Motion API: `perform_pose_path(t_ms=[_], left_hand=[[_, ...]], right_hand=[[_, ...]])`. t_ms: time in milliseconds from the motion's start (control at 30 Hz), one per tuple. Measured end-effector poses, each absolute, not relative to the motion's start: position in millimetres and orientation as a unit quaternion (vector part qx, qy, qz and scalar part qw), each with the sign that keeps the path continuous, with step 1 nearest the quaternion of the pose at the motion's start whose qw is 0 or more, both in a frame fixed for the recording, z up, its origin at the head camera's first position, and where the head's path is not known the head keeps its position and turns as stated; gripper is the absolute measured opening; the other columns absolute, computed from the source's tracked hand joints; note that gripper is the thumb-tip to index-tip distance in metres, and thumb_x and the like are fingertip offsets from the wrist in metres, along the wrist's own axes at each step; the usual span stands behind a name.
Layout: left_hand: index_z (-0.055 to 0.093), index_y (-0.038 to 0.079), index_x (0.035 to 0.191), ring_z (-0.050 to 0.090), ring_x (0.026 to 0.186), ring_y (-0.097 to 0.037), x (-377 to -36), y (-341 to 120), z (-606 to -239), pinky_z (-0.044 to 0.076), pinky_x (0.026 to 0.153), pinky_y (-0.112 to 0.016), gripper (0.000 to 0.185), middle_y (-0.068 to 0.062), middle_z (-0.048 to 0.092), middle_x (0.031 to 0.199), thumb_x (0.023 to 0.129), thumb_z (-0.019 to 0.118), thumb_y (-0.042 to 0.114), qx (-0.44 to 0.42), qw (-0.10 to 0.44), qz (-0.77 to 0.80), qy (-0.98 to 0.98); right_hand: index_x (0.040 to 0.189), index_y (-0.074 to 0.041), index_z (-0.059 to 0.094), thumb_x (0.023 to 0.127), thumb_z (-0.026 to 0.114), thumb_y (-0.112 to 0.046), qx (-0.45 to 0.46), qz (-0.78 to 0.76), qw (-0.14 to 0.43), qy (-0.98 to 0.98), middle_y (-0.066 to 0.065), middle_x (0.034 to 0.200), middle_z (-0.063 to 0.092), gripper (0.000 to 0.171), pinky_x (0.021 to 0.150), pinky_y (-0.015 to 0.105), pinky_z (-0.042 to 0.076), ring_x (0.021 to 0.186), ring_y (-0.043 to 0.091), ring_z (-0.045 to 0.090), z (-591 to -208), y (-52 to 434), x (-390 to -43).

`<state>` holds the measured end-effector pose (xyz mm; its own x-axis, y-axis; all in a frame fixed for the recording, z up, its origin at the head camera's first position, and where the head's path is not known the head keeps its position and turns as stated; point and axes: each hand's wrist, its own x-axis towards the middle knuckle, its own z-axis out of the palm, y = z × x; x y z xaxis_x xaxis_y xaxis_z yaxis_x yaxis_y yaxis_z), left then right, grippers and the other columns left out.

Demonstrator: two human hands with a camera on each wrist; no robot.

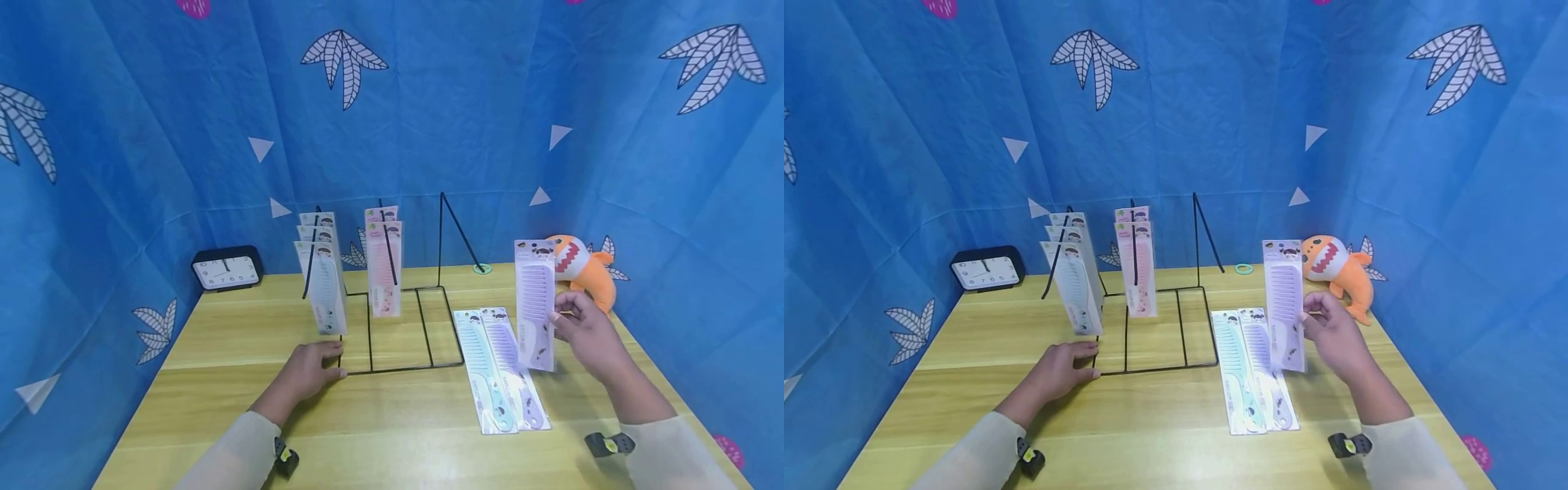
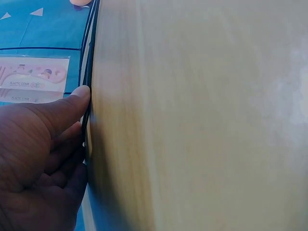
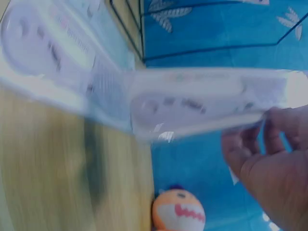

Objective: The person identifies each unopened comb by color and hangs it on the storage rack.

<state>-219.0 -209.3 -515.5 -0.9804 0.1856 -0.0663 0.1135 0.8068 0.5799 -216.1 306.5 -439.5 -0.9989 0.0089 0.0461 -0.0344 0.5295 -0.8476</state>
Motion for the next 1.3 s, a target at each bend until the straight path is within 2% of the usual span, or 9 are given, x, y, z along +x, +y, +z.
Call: perform_pose_path(t_ms=[167, 267, 367, 800, 1033, 1300], left_hand=[[0.072, 0.007, 0.142, 0.052, 0.152, -0.040, -220, -209, -516, 0.043, 0.127, -0.058, 0.051, -0.010, 0.063, 0.158, 0.097, 0.086, 0.024, 0.077, 0.060, 0.298, 0.949], [0.072, 0.007, 0.143, 0.052, 0.152, -0.040, -221, -210, -516, 0.044, 0.126, -0.058, 0.051, -0.010, 0.063, 0.158, 0.097, 0.086, 0.024, 0.079, 0.060, 0.296, 0.950], [0.072, 0.008, 0.143, 0.052, 0.153, -0.038, -221, -210, -517, 0.044, 0.127, -0.057, 0.052, -0.009, 0.063, 0.158, 0.097, 0.086, 0.024, 0.076, 0.064, 0.296, 0.950], [0.072, 0.007, 0.143, 0.051, 0.153, -0.040, -221, -210, -517, 0.043, 0.127, -0.058, 0.051, -0.009, 0.063, 0.158, 0.097, 0.085, 0.024, 0.078, 0.065, 0.300, 0.949], [0.072, 0.006, 0.142, 0.052, 0.152, -0.040, -221, -209, -516, 0.044, 0.126, -0.058, 0.050, -0.010, 0.064, 0.157, 0.097, 0.085, 0.024, 0.081, 0.063, 0.297, 0.949], [0.072, 0.007, 0.143, 0.052, 0.152, -0.039, -221, -209, -518, 0.044, 0.126, -0.058, 0.051, -0.010, 0.063, 0.158, 0.097, 0.085, 0.024, 0.075, 0.066, 0.295, 0.950]], right_hand=[[0.128, 0.002, 0.046, 0.115, 0.056, -0.014, 0.100, 0.567, 0.038, -0.817, 0.002, 0.135, 0.060, 0.022, 0.092, 0.019, 0.064, 0.116, 0.004, 0.064, -434, 290, -205], [0.125, 0.004, 0.047, 0.114, 0.058, -0.008, 0.150, 0.590, 0.040, -0.793, -0.010, 0.135, 0.061, 0.020, 0.094, 0.019, 0.063, 0.119, 0.000, 0.063, -432, 278, -199], [0.124, 0.004, 0.049, 0.113, 0.059, -0.006, 0.180, 0.596, 0.037, -0.782, -0.014, 0.137, 0.062, 0.019, 0.094, 0.020, 0.063, 0.121, 0.000, 0.064, -430, 267, -194], [0.122, 0.005, 0.052, 0.111, 0.058, -0.001, 0.241, 0.605, 0.013, -0.759, -0.007, 0.129, 0.066, 0.014, 0.092, 0.027, 0.066, 0.114, 0.010, 0.070, -438, 238, -195], [0.121, 0.003, 0.053, 0.111, 0.060, -0.003, 0.227, 0.600, 0.010, -0.767, -0.006, 0.128, 0.067, 0.013, 0.091, 0.028, 0.067, 0.113, 0.011, 0.071, -442, 234, -196], [0.120, -0.001, 0.054, 0.111, 0.063, -0.007, 0.204, 0.595, -0.006, -0.777, 0.002, 0.131, 0.066, 0.015, 0.093, 0.029, 0.067, 0.115, 0.014, 0.071, -448, 230, -200]])
